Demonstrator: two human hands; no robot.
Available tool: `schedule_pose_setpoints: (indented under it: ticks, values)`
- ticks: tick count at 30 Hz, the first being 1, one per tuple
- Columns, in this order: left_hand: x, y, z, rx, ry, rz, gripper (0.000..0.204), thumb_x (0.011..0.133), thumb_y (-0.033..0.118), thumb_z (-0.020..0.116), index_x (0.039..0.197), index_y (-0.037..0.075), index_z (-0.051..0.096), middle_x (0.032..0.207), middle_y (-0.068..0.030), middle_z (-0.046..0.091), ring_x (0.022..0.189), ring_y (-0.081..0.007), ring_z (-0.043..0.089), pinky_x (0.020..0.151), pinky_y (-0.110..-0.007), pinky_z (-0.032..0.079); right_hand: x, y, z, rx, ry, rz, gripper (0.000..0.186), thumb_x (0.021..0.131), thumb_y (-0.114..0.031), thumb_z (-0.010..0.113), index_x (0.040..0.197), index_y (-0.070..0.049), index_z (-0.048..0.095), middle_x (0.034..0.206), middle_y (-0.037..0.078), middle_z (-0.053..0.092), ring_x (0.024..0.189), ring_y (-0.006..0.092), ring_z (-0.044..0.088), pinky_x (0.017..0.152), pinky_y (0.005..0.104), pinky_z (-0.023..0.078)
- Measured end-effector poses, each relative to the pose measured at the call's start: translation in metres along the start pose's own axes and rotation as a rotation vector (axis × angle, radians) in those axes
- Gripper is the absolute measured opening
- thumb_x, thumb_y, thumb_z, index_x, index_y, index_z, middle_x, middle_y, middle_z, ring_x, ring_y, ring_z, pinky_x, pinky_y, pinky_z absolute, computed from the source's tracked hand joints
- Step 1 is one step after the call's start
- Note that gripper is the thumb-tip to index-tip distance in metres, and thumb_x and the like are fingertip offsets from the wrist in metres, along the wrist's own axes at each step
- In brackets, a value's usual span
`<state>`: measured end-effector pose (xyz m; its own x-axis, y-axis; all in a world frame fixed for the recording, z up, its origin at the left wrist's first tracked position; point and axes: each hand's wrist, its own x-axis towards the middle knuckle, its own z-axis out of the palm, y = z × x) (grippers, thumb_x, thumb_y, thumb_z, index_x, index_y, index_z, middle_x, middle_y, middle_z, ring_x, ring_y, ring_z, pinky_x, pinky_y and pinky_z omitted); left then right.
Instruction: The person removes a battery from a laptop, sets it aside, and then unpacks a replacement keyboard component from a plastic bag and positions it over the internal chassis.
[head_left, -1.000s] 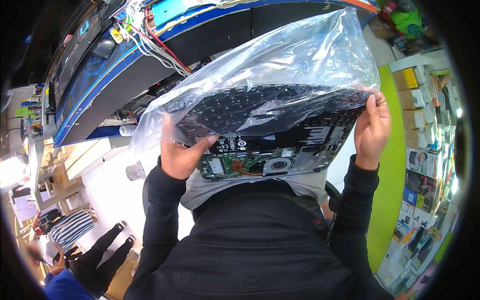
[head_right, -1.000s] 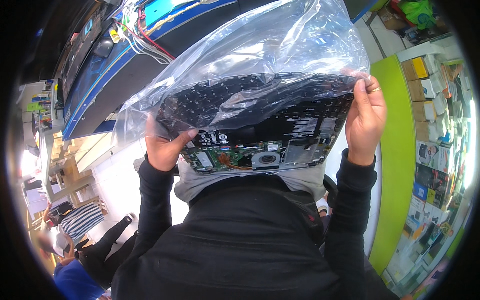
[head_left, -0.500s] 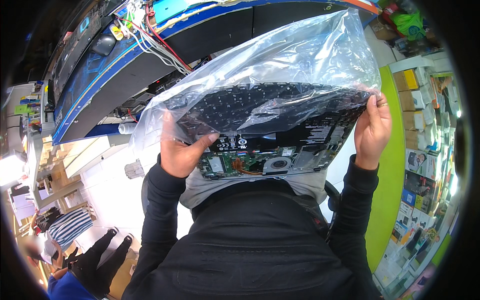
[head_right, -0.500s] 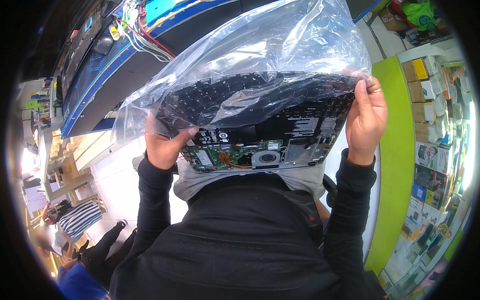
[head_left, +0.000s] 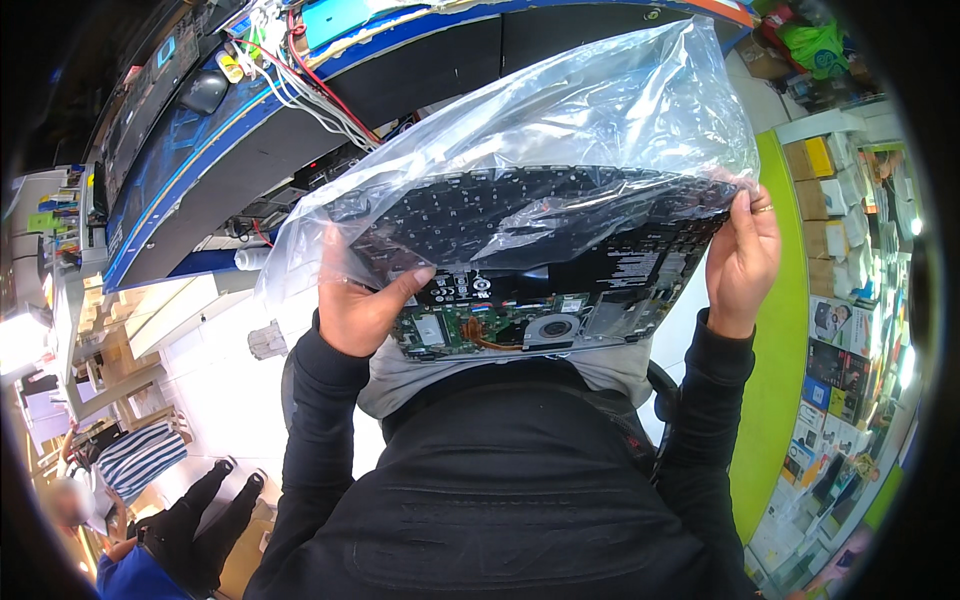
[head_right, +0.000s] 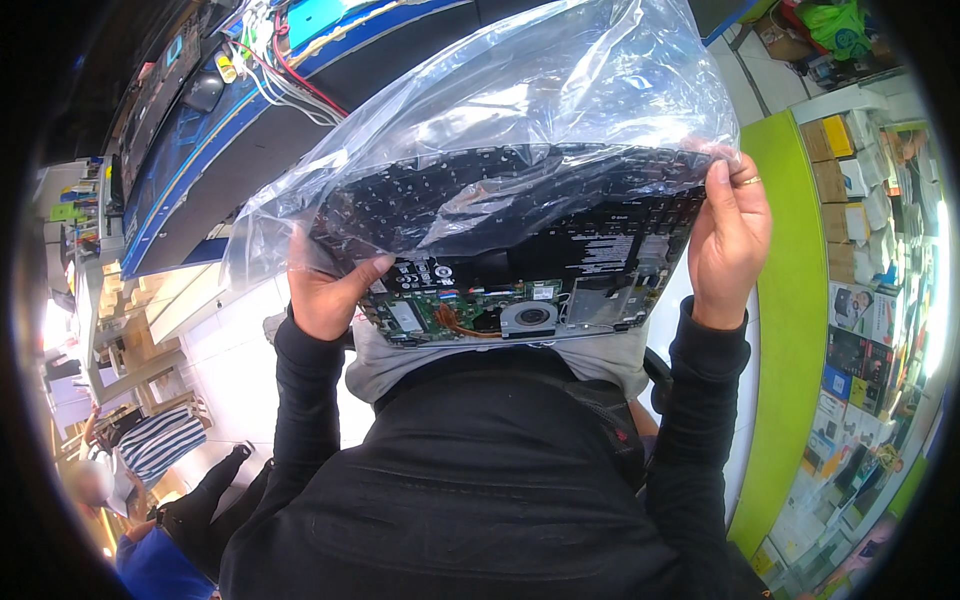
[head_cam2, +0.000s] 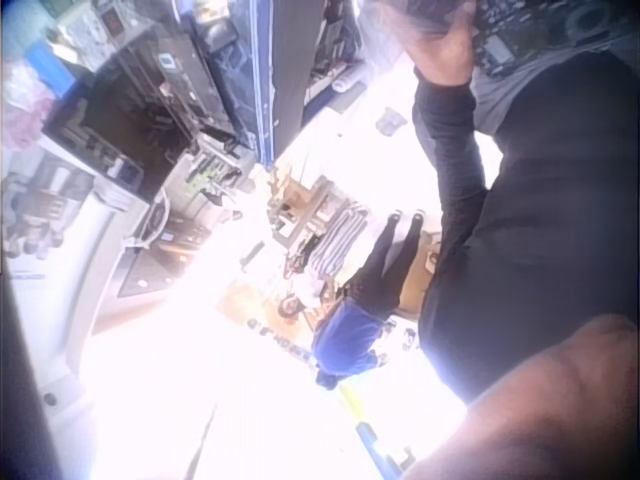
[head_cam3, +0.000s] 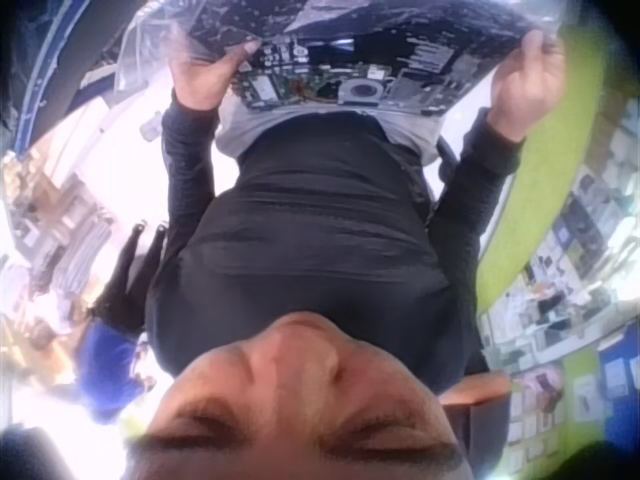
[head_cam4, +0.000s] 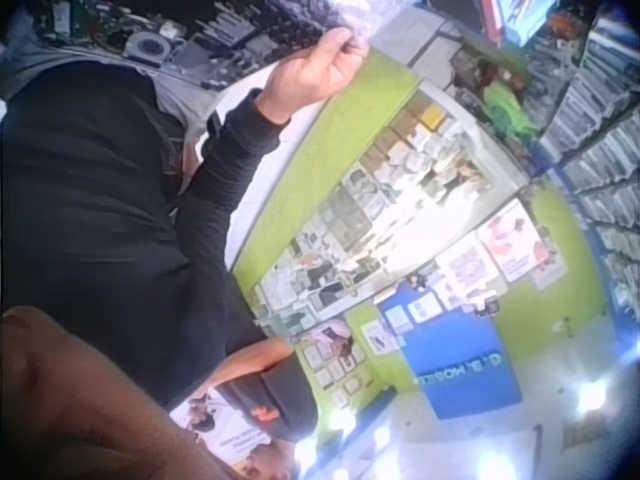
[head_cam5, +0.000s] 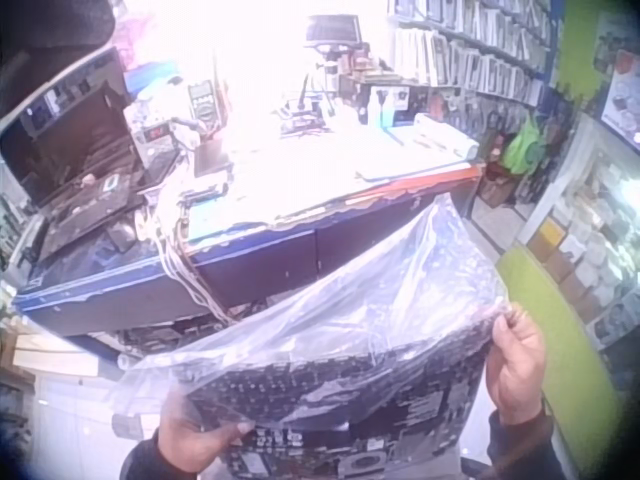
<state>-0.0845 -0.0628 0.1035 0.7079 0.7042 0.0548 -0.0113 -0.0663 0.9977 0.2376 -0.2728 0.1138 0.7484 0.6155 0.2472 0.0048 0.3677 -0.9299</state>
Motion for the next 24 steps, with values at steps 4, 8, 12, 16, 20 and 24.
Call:
schedule_pose_setpoints:
  ticks: [4, 8, 12, 16, 20, 24]
  values:
    - [-0.001, -0.002, 0.0, 0.011, 0.004, -0.01, 0.065, 0.081, -0.013, 0.075, 0.137, -0.002, 0.044, 0.123, -0.0142, 0.064, 0.112, -0.0211, 0.064, 0.099, -0.035, 0.051, -0.001, 0.002, -0.003, 0.0, -0.018, 0.005, 0.02, 0.107, -0.009, 0.049, 0.117, 0.004, 0.061, 0.118, 0.015, 0.067, 0.111, 0.0184, 0.061, 0.103, 0.0328, 0.043]
    - [0.0, 0.0, 0.0, -0.001, 0.021, -0.009, 0.067, 0.081, -0.013, 0.075, 0.138, -0.002, 0.042, 0.122, -0.0143, 0.064, 0.111, -0.0207, 0.064, 0.098, -0.035, 0.052, 0.0, -0.002, 0.005, -0.004, 0.002, 0.013, 0.02, 0.107, -0.01, 0.049, 0.117, 0.004, 0.062, 0.117, 0.014, 0.068, 0.11, 0.0177, 0.061, 0.103, 0.0327, 0.043]
    - [0.0, -0.003, -0.001, 0.023, 0.017, -0.017, 0.071, 0.079, -0.012, 0.077, 0.14, -0.002, 0.04, 0.122, -0.0142, 0.064, 0.111, -0.0203, 0.065, 0.097, -0.034, 0.052, 0.001, 0.001, 0.004, -0.105, 0.024, 0.016, 0.018, 0.107, -0.01, 0.052, 0.116, 0.002, 0.063, 0.113, 0.01, 0.068, 0.105, 0.0147, 0.06, 0.1, 0.0303, 0.044]
    - [0.002, 0.006, -0.001, 0.074, -0.016, -0.056, 0.071, 0.079, -0.011, 0.077, 0.14, -0.002, 0.04, 0.122, -0.0139, 0.064, 0.109, -0.0198, 0.065, 0.096, -0.034, 0.053, 0.002, 0.009, 0.0, -0.093, 0.08, 0.017, 0.014, 0.105, -0.009, 0.058, 0.113, 0.0, 0.064, 0.109, 0.005, 0.067, 0.1, 0.0105, 0.06, 0.095, 0.0262, 0.045]
    - [0.0, 0.0, -0.004, -0.048, 0.022, -0.057, 0.07, 0.081, -0.009, 0.077, 0.14, -0.002, 0.039, 0.119, -0.013, 0.065, 0.106, -0.0191, 0.065, 0.094, -0.034, 0.054, 0.005, 0.008, 0.005, -0.105, 0.063, 0.033, 0.014, 0.105, -0.011, 0.058, 0.113, -0.001, 0.065, 0.109, 0.005, 0.068, 0.1, 0.0105, 0.06, 0.095, 0.0269, 0.046]
    - [0.001, -0.002, -0.003, -0.059, 0.058, -0.042, 0.066, 0.082, -0.008, 0.078, 0.139, -0.002, 0.045, 0.121, -0.0121, 0.065, 0.107, -0.0183, 0.065, 0.094, -0.032, 0.053, 0.006, 0.008, -0.002, -0.132, 0.039, 0.023, 0.015, 0.105, -0.011, 0.058, 0.114, -0.001, 0.065, 0.109, 0.005, 0.068, 0.1, 0.0107, 0.06, 0.095, 0.0273, 0.046]
